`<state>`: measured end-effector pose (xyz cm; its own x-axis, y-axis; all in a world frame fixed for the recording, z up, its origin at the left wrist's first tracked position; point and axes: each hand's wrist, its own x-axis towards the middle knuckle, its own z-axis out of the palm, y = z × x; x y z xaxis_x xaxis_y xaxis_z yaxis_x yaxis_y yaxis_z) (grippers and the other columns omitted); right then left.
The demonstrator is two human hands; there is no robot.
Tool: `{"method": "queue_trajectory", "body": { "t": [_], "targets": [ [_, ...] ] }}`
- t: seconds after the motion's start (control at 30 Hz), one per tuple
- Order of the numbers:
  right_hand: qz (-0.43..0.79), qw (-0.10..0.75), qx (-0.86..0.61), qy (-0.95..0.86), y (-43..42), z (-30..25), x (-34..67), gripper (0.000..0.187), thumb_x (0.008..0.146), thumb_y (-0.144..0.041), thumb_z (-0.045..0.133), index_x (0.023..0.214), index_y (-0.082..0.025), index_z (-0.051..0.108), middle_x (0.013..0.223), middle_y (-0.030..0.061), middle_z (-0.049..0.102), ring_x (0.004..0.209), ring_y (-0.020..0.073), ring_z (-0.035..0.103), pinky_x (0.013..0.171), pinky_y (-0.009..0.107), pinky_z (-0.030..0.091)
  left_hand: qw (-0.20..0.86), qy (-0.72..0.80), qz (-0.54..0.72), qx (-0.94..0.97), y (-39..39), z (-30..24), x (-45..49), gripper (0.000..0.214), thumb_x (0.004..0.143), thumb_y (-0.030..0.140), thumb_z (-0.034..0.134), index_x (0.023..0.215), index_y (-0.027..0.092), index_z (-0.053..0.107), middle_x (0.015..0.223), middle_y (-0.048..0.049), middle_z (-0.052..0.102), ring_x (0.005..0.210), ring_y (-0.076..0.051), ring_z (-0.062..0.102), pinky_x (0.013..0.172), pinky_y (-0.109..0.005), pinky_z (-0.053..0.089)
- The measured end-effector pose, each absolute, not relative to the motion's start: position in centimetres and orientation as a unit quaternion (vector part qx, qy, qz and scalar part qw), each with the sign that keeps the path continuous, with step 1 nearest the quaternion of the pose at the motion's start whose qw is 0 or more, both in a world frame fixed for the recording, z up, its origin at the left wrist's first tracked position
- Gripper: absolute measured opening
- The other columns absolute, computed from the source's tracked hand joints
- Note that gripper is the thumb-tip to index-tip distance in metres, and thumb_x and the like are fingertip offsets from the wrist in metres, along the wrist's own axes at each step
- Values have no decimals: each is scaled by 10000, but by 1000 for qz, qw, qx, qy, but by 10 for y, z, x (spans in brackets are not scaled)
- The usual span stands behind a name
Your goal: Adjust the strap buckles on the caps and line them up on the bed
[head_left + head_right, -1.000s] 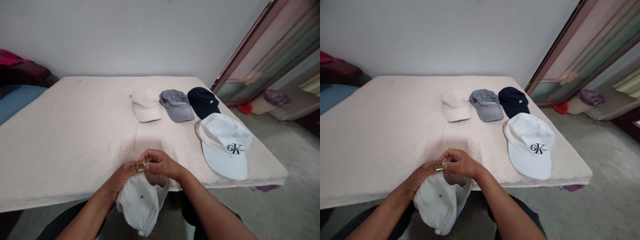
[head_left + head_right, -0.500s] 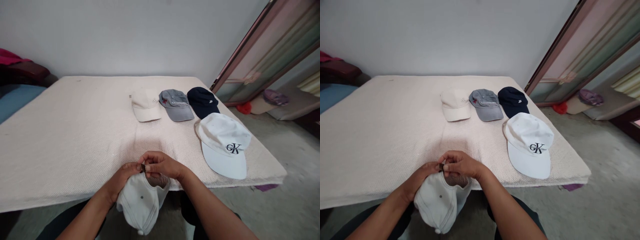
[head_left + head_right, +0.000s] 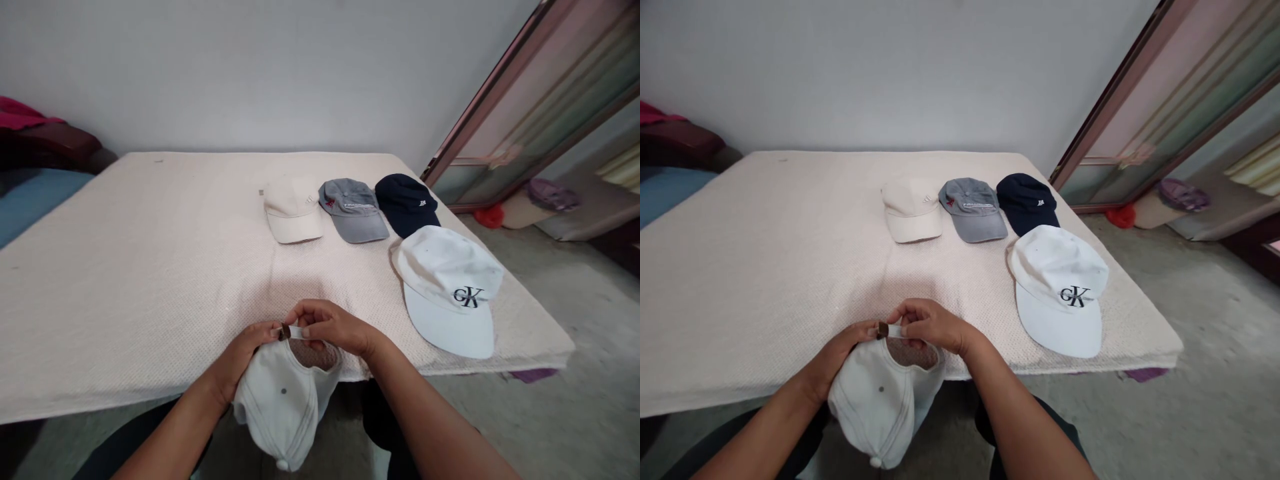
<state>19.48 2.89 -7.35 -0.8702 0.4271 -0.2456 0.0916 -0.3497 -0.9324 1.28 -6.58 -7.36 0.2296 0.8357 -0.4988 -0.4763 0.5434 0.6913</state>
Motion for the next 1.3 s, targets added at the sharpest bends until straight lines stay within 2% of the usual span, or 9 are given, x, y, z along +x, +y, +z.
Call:
{"method": "queue_trajectory", "body": {
  "t": [0.27,0.5,0.67,0.8,0.9,1.0,1.13,1.3],
  "targets": [
    [820,119,-194,-525,28,-77,197,285,750,-229,682,1016,-171,599,645,-51,534,502,58,431,462,185,337,770,444,421,182,-66,-75,12,157,704,241,723,779,105,702,668,-64,662,626,-182,611,650,-283,451],
    [831,126,-170,-515,23,-76,193,342,725,-277,723,1025,-162,606,662,-45,563,490,50,411,446,180,312,794,424,390,197,-66,-74,17,203,727,228,724,889,105,727,679,-64,683,594,-146,605,602,-244,434],
    [832,127,-173,-513,23,-79,190,346,728,-296,734,1018,-165,600,647,-50,545,515,61,464,470,185,354,789,427,410,162,-66,-74,15,206,668,193,756,851,102,736,696,-84,712,611,-163,641,628,-250,469],
    [819,115,-201,-525,25,-76,196,328,793,-348,677,1046,-164,579,703,-21,583,546,80,530,511,212,409,780,405,456,139,-66,-72,8,196,715,212,694,866,94,735,741,-110,729,664,-203,666,713,-312,499],
    [812,105,-221,-529,25,-74,200,258,814,-381,651,902,-148,581,678,-13,590,532,79,527,513,212,407,767,410,477,126,-67,-70,3,185,719,222,691,849,97,731,734,-109,731,642,-205,661,705,-328,505],
    [816,120,-230,-517,23,-73,199,276,799,-396,663,756,-148,549,583,-42,528,473,56,445,461,191,335,753,435,479,123,-67,-69,2,202,661,205,740,832,99,732,734,-105,735,625,-200,659,665,-311,508],
    [828,135,-219,-499,19,-73,195,272,782,-390,676,743,-150,554,562,-54,493,462,49,388,434,190,264,755,458,441,159,-66,-70,5,181,633,183,771,792,109,728,712,-78,724,586,-159,633,607,-261,483],
    [829,125,-214,-501,18,-72,195,259,762,-376,694,731,-156,560,508,-74,454,433,47,350,423,194,238,746,488,413,184,-65,-73,6,140,641,192,787,741,129,712,654,-24,681,546,-106,587,554,-203,431]
  ]
}}
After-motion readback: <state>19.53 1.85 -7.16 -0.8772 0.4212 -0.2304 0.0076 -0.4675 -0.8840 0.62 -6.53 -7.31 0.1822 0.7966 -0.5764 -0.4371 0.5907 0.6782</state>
